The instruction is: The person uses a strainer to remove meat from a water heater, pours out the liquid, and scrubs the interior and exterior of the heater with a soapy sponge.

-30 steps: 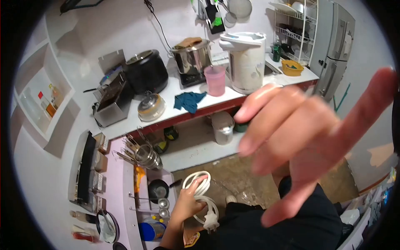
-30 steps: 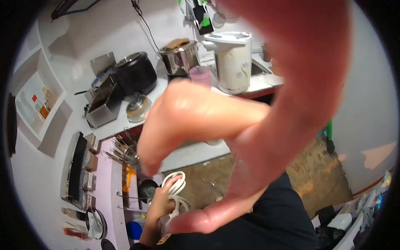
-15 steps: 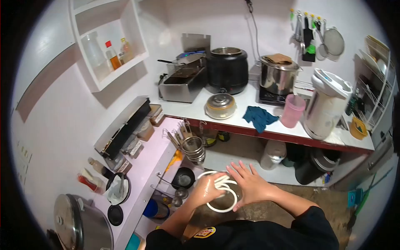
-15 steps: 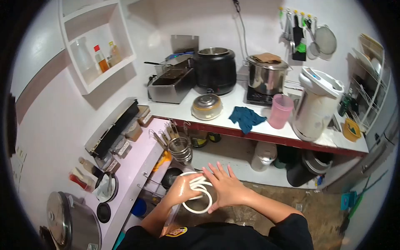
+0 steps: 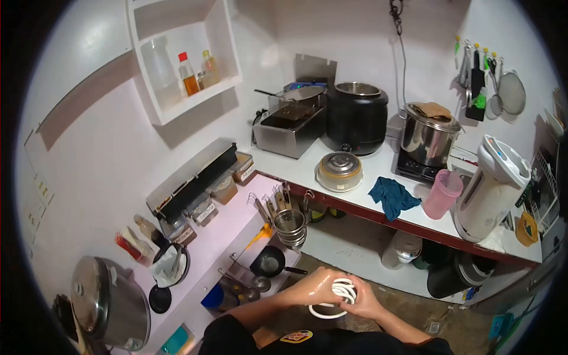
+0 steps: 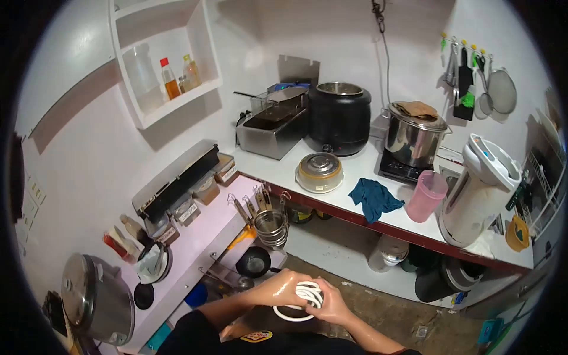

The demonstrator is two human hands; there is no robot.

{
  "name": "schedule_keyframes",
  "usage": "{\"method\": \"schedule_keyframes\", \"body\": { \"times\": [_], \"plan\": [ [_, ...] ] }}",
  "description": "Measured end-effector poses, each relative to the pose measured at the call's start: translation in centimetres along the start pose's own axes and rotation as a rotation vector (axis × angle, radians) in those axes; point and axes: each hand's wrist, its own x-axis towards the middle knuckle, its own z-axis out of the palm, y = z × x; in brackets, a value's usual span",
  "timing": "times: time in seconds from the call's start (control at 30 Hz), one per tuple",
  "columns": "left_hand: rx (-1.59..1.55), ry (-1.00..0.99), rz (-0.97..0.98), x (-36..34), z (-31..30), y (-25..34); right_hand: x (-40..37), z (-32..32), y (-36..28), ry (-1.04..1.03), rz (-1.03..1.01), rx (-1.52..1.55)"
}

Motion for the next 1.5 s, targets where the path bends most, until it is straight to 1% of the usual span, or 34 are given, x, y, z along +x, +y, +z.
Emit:
{"method": "schedule_keyframes", "body": {
  "times": [0.07,0.1,0.13,0.2,0.23,0.33,0.37,0.43,0.47,0.5,0.53,0.57,0.6,0.67,0.73,0.77,0.8,0.83,0.87,0.9,0.97,1.0,1.03,1.1,1.17,1.23,1.27,1.37,1.43,1.5],
  "plan": [
    [0.049,-0.057,0.040,1.0,-0.4,-0.5,0.1,-0.1,1.3,0.055,-0.050,-0.064],
    [0.076,-0.081,0.047,1.4,-0.3,-0.8,0.2,0.0,1.5,0.102,0.006,-0.052],
    [0.063,-0.050,0.043,1.6,-0.5,-0.8,0.6,-0.2,2.2,0.150,-0.078,-0.111],
    [0.045,0.009,0.039,2.0,-1.5,-0.4,2.3,-0.8,2.3,0.319,-0.174,-0.112],
    [0.022,-0.018,-0.009,2.4,-2.0,-0.8,3.4,-1.0,1.3,0.412,-0.158,-0.087],
    [-0.028,0.222,0.246,2.1,-4.9,0.8,6.2,-2.7,0.2,0.520,-0.173,-0.087],
    [0.051,0.180,0.414,2.2,-6.1,0.2,7.6,-3.2,0.3,0.598,-0.187,0.025],
    [0.181,0.172,0.468,2.3,-7.7,-0.6,10.3,-3.4,-0.2,0.720,-0.221,0.193],
    [0.242,0.164,0.491,2.4,-8.5,-1.1,11.5,-2.9,-0.6,0.747,-0.257,0.177],
    [0.321,0.261,0.587,2.8,-9.6,-1.6,12.7,-2.1,-1.1,0.776,-0.290,0.163],
    [0.295,0.275,0.598,3.2,-11.0,-1.9,14.2,-1.3,-1.3,0.810,-0.322,0.152],
    [0.268,0.285,0.610,3.5,-12.6,-1.9,15.9,-0.4,-1.4,0.840,-0.339,0.210],
    [0.235,0.291,0.614,3.7,-13.9,-2.4,17.5,0.3,-1.6,0.860,-0.302,0.297],
    [0.310,0.364,0.669,4.6,-16.6,-3.8,21.1,1.9,-1.3,0.894,-0.374,0.362],
    [0.341,0.439,0.716,5.4,-19.9,-4.9,25.0,2.9,-2.0,0.919,-0.446,0.348],
    [0.358,0.437,0.683,5.3,-21.6,-5.2,26.9,3.4,-2.3,0.926,-0.456,0.396],
    [0.423,0.384,0.720,5.4,-23.6,-5.4,28.5,3.8,-2.7,0.932,-0.463,0.440],
    [0.486,0.331,0.759,5.8,-25.9,-5.4,30.3,4.3,-3.7,0.961,-0.513,0.429],
    [0.549,0.278,0.797,6.2,-28.2,-5.1,32.6,5.2,-1.7,1.012,-0.536,0.540],
    [0.682,0.204,0.799,6.3,-30.2,-4.4,34.7,5.7,-1.0,1.014,-0.475,0.698],
    [0.854,0.242,0.924,6.4,-32.3,-3.6,36.2,6.2,-6.1,0.965,-0.465,1.063],
    [0.938,0.258,0.986,6.7,-33.1,-3.6,37.1,6.7,-6.5,0.917,-0.536,1.046],
    [0.987,0.343,1.115,7.2,-33.9,-3.8,38.0,7.1,-6.6,0.866,-0.613,1.029],
    [0.940,0.402,1.109,7.5,-34.7,-4.8,39.9,6.1,-6.3,0.676,-0.890,0.704],
    [0.922,0.404,1.051,7.0,-35.5,-4.8,42.0,5.0,-6.7,0.537,-1.024,0.627],
    [0.882,0.382,0.980,6.6,-36.5,-4.3,44.8,4.3,-6.6,0.450,-1.102,0.640],
    [0.912,0.382,0.971,6.7,-37.4,-3.8,46.2,3.9,-6.5,0.403,-1.138,0.646],
    [1.205,0.415,1.048,7.6,-41.4,-0.4,50.6,1.2,-10.2,0.562,-1.063,0.314],
    [1.388,0.409,1.019,8.4,-46.0,3.1,52.1,-1.1,-12.5,0.551,-1.046,0.297],
    [1.557,0.496,0.914,8.9,-50.9,6.4,53.2,-2.6,-13.5,0.439,-1.045,0.543]
  ]
}}
